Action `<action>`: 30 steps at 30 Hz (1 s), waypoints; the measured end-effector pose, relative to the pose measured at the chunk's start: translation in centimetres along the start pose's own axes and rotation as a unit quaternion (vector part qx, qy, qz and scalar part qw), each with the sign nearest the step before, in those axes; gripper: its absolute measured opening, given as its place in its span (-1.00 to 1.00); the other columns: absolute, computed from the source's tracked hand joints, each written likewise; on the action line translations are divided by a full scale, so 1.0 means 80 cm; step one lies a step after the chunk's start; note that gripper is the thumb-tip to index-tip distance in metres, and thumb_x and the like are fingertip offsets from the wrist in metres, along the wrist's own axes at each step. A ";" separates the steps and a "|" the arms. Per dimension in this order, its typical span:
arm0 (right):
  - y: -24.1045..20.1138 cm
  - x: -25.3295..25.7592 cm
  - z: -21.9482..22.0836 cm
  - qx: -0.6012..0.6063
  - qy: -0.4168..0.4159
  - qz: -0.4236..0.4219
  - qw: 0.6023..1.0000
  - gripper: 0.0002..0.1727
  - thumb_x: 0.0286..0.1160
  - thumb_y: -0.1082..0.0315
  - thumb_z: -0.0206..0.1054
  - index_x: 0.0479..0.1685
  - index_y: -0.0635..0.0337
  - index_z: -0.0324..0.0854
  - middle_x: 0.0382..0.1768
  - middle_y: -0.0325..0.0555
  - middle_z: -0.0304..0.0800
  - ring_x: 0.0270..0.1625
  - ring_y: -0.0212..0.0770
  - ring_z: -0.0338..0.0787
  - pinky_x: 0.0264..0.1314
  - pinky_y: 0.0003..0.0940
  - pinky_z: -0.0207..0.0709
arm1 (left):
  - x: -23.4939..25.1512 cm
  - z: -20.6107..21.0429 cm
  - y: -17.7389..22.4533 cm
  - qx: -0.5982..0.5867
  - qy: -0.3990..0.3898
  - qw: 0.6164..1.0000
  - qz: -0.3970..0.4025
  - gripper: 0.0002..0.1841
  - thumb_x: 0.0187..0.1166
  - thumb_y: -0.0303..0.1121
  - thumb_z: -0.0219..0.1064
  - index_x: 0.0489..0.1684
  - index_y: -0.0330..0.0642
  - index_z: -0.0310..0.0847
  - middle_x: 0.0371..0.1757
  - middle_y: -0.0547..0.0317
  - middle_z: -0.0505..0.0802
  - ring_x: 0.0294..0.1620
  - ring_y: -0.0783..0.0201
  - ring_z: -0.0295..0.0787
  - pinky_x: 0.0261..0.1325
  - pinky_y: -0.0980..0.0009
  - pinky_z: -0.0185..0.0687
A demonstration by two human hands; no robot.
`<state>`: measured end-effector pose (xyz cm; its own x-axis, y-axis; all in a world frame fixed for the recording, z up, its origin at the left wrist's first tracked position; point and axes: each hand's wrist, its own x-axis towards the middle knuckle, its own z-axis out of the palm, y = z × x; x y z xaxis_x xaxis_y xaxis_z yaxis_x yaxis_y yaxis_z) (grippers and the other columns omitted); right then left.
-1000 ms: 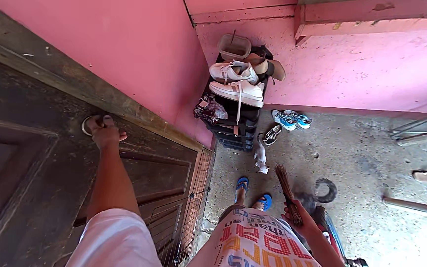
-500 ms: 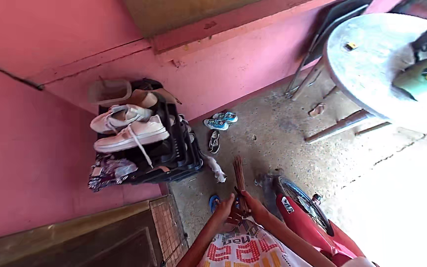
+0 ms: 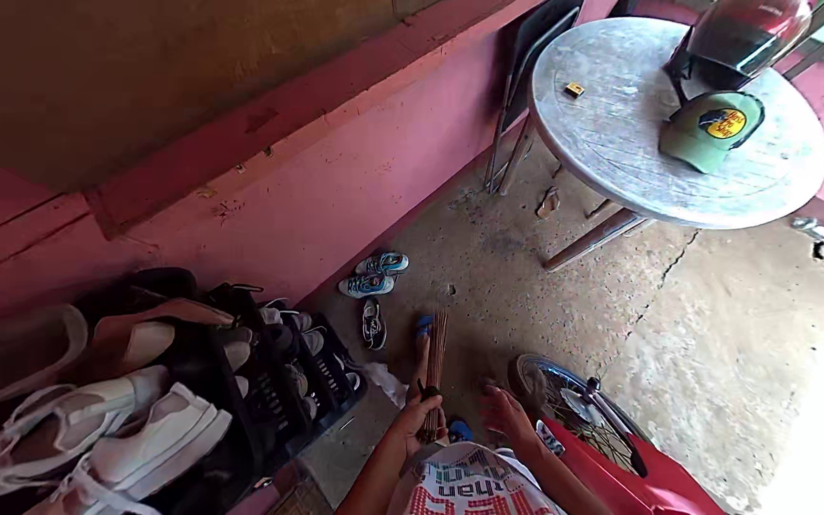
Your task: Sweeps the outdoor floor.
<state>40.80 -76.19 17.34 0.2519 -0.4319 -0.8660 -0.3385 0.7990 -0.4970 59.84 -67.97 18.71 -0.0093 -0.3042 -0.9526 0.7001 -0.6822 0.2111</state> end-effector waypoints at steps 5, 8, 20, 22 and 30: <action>-0.064 0.103 -0.021 -0.194 0.120 -0.099 0.969 -0.45 0.87 0.32 0.01 0.73 0.44 0.20 0.43 0.46 0.60 0.30 0.24 0.78 0.41 0.05 0.59 | 0.050 -0.013 0.119 0.127 0.064 0.989 -0.034 -0.67 0.83 -0.39 0.17 0.44 -0.33 0.33 -0.38 0.10 0.61 -0.60 0.34 0.57 -0.50 0.47 0.59; -0.148 0.164 -0.051 -0.344 0.163 -0.124 0.916 -0.32 0.80 0.32 0.14 0.84 0.34 0.05 0.55 0.39 0.52 0.42 0.28 0.72 0.51 0.10 0.53 | 0.078 -0.025 0.192 0.217 0.053 0.974 -0.031 -0.56 0.81 -0.34 0.24 0.55 -0.31 0.27 -0.35 0.08 0.62 -0.55 0.31 0.61 -0.43 0.43 0.63; -0.490 0.274 -0.224 -0.666 0.223 -0.358 0.615 -0.44 0.68 0.50 0.18 0.69 0.30 0.40 0.63 0.45 0.42 0.74 0.46 0.33 0.76 0.47 -0.03 | 0.218 0.024 0.267 0.480 0.050 0.873 -0.072 -0.20 0.79 -0.18 0.28 0.90 -0.22 -0.14 0.25 -0.39 0.71 -0.08 -0.07 0.81 0.10 0.07 0.71; -0.521 0.303 -0.266 -0.729 0.178 -0.377 0.543 -0.39 0.66 0.46 0.21 0.75 0.20 0.35 0.72 0.35 0.34 0.82 0.35 0.23 0.80 0.43 -0.07 | 0.250 0.033 0.261 0.593 0.013 0.799 -0.099 -0.18 0.79 -0.23 0.21 0.95 -0.16 -0.27 0.46 -0.41 0.67 0.36 -0.19 0.76 0.46 -0.05 0.60; -0.571 0.372 -0.367 -0.816 -0.011 -0.420 0.397 -0.41 0.72 0.17 0.04 0.66 0.26 0.47 0.71 0.29 0.38 0.84 0.20 0.24 0.86 0.26 -0.06 | 0.406 0.026 0.379 0.729 -0.031 0.676 -0.100 -0.26 0.78 -0.37 0.19 0.95 -0.04 -0.08 0.55 -0.39 0.62 0.50 -0.34 0.62 0.49 -0.25 0.50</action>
<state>37.15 -137.78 12.67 0.8994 -0.2407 -0.3650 -0.2581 -0.9661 0.0010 79.30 -99.94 -5.34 -0.0617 -0.1047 -0.9926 -0.7674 -0.6309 0.1143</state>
